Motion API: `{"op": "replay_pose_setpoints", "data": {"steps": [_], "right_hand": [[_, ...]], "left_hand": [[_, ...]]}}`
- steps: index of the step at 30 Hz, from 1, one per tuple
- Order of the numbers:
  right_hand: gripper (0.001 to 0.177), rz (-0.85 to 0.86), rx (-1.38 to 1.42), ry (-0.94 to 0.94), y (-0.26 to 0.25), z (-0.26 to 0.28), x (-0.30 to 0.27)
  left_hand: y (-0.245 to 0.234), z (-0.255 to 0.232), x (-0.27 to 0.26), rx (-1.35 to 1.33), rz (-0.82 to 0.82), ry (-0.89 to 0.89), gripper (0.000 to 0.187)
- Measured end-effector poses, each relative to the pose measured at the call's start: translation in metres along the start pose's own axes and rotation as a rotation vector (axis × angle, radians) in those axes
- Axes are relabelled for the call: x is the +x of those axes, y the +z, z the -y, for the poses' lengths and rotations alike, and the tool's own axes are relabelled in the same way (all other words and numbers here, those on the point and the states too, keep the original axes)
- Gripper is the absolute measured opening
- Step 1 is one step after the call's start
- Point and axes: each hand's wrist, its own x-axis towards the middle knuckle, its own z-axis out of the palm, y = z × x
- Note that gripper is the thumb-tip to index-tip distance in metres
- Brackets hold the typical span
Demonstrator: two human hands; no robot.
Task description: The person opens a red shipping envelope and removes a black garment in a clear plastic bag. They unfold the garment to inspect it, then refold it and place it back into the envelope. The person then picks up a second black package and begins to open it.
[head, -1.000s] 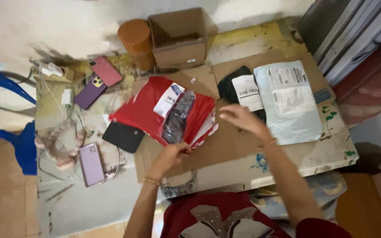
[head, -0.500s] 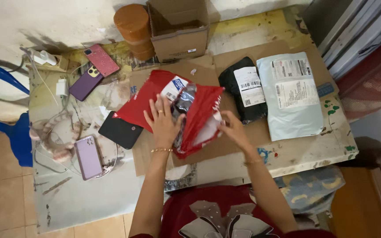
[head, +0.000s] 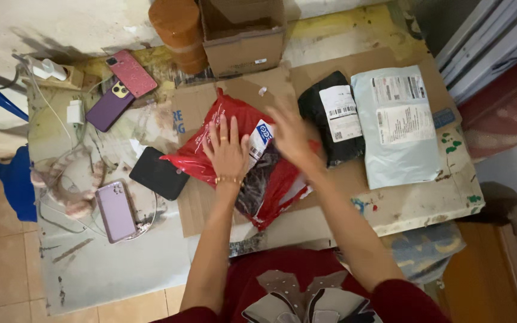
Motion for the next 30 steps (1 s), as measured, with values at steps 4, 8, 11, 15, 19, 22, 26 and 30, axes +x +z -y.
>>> {"op": "replay_pose_setpoints", "data": {"steps": [4, 8, 11, 15, 19, 22, 26, 30], "right_hand": [[0.055, 0.145, -0.24, -0.106, 0.056, 0.017, 0.019], [0.057, 0.147, -0.275, -0.033, 0.073, 0.007, 0.005], [0.056, 0.144, -0.313, 0.08, 0.076, -0.008, 0.002], [0.054, 0.138, -0.321, 0.223, 0.074, -0.02, -0.011], [0.052, -0.002, -0.406, 0.306, 0.064, -0.027, -0.029], [0.054, 0.002, -0.383, 0.421, 0.056, -0.036, -0.041], [0.055, -0.078, -0.441, 0.407, 0.053, -0.04, -0.053], [0.055, -0.086, -0.415, 0.394, 0.052, -0.04, -0.057]], "left_hand": [[0.02, 0.006, 0.011, 0.066, -0.026, -0.039, 0.061], [0.04, 0.015, 0.012, 0.085, 0.014, 0.037, 0.064], [0.052, 0.015, 0.019, 0.057, 0.04, 0.101, 0.064], [0.057, 0.007, 0.031, 0.034, 0.1, 0.217, 0.064], [0.054, -0.021, 0.03, 0.171, 0.148, 0.177, 0.072], [0.054, -0.039, 0.01, 0.157, 0.152, 0.094, 0.065], [0.059, -0.041, -0.012, 0.067, 0.07, 0.09, 0.067], [0.069, -0.035, -0.017, 0.057, 0.076, 0.1, 0.067]]}}
